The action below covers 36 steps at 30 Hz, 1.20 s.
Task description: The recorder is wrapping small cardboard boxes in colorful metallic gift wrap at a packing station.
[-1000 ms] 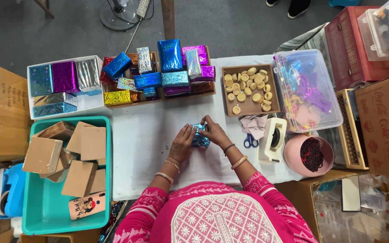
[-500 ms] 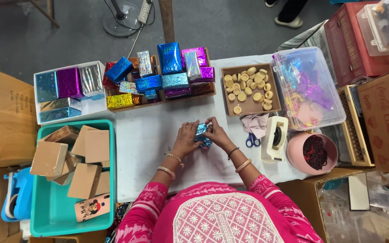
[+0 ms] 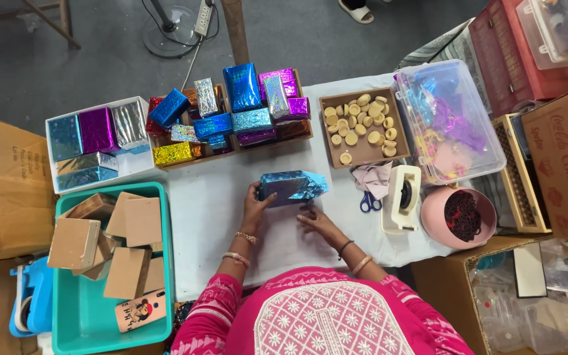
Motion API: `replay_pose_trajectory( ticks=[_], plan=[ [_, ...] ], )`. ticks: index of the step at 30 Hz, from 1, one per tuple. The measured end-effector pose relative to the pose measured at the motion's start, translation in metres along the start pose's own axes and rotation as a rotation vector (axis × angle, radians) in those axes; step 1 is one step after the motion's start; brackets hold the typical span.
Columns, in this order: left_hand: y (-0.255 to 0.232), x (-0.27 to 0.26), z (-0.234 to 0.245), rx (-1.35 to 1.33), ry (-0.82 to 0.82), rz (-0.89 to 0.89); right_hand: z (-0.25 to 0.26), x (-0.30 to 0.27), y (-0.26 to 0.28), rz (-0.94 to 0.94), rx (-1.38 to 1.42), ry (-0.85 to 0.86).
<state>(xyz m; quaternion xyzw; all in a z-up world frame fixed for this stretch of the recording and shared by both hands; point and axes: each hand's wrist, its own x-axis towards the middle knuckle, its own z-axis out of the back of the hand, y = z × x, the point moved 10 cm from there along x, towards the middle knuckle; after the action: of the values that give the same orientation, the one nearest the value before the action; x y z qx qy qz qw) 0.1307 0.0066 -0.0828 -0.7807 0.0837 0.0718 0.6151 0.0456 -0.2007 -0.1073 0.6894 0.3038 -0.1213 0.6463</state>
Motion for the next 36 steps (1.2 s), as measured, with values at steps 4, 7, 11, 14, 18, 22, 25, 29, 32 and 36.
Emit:
replay_pose_trajectory(
  ticks=[4, 7, 11, 14, 18, 22, 25, 29, 32, 36],
  plan=[
    [0.033, -0.007, -0.005, -0.362, 0.029, 0.062, -0.007, 0.021, 0.02, 0.042, 0.175, -0.032],
    [0.045, -0.011, -0.006, -0.511, -0.01, 0.123, -0.002, 0.036, 0.03, 0.138, 0.367, -0.083],
    [0.038, -0.008, -0.008, -0.42, 0.036, 0.189, 0.012, 0.036, 0.062, 0.293, 0.349, -0.156],
    [0.058, 0.006, 0.006, -0.178, 0.034, 0.142, 0.016, 0.026, 0.1, 0.322, 0.198, -0.181],
    [0.025, 0.017, 0.007, 0.317, -0.016, 0.038, 0.012, 0.016, 0.143, 0.418, -0.109, -0.155],
    [-0.009, 0.025, -0.017, 0.544, 0.042, -0.218, 0.014, 0.025, 0.145, 0.507, -0.304, -0.139],
    [-0.019, 0.024, -0.025, 0.495, 0.043, -0.099, 0.014, 0.024, 0.148, 0.505, -0.306, -0.105],
    [-0.035, 0.024, -0.031, 0.456, 0.072, -0.186, 0.009, 0.008, 0.17, 0.541, -0.36, -0.054],
    [-0.04, 0.025, -0.034, 0.454, 0.096, -0.197, 0.012, 0.006, 0.176, 0.507, -0.349, -0.059],
    [-0.023, 0.03, -0.033, 0.403, 0.102, -0.196, 0.01, -0.006, 0.201, 0.502, -0.505, -0.18]
  ],
)
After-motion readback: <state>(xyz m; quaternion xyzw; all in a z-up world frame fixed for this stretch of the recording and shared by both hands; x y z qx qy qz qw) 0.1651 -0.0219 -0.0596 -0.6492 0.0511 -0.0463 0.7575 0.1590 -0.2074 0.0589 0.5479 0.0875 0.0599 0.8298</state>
